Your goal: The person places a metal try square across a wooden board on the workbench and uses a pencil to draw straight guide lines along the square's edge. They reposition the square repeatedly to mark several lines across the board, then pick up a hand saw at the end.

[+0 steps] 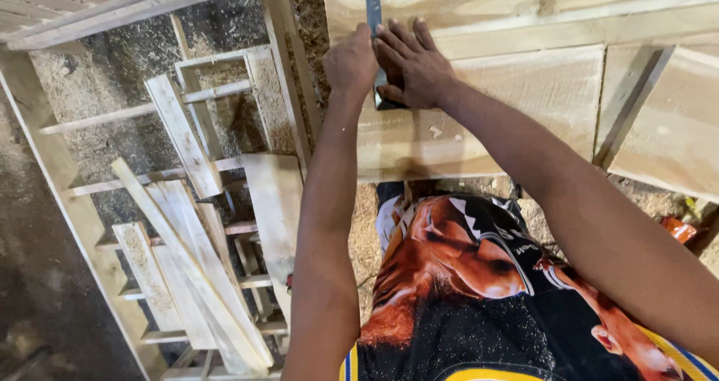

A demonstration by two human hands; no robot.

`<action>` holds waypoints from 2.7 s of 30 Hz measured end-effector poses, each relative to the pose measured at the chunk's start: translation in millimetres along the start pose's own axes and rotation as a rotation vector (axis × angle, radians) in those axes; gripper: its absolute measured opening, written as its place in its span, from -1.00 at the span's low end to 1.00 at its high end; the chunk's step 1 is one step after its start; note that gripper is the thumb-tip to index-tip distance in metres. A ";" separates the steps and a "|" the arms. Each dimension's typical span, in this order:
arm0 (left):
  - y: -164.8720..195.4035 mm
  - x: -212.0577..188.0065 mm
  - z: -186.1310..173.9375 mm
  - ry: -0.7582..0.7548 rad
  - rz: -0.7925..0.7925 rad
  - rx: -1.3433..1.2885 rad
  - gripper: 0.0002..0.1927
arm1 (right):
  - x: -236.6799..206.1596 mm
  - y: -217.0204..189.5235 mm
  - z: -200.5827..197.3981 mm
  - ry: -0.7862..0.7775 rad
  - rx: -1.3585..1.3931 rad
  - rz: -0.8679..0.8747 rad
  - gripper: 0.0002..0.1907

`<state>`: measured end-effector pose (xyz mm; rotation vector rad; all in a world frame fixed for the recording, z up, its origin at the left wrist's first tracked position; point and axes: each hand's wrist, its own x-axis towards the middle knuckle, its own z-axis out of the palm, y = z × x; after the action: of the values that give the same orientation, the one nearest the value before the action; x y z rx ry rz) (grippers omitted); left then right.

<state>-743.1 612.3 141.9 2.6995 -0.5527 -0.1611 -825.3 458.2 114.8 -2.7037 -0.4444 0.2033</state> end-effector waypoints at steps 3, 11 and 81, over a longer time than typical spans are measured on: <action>-7.1 -24.2 12.2 0.123 0.122 -0.040 -0.92 | -1.1 3.7 5.2 -0.023 0.006 0.011 -0.03; -13.0 -87.4 31.3 0.254 0.206 -0.049 -0.96 | -4.1 7.1 12.8 -0.016 0.001 0.019 -0.06; 55.4 -245.9 58.8 0.233 -0.614 -0.737 -0.74 | -106.3 18.2 20.3 0.007 -0.002 0.100 -0.44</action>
<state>-999.0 643.3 117.8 2.0286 0.3634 -0.1650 -924.1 413.9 97.3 -2.7304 -0.3076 0.2210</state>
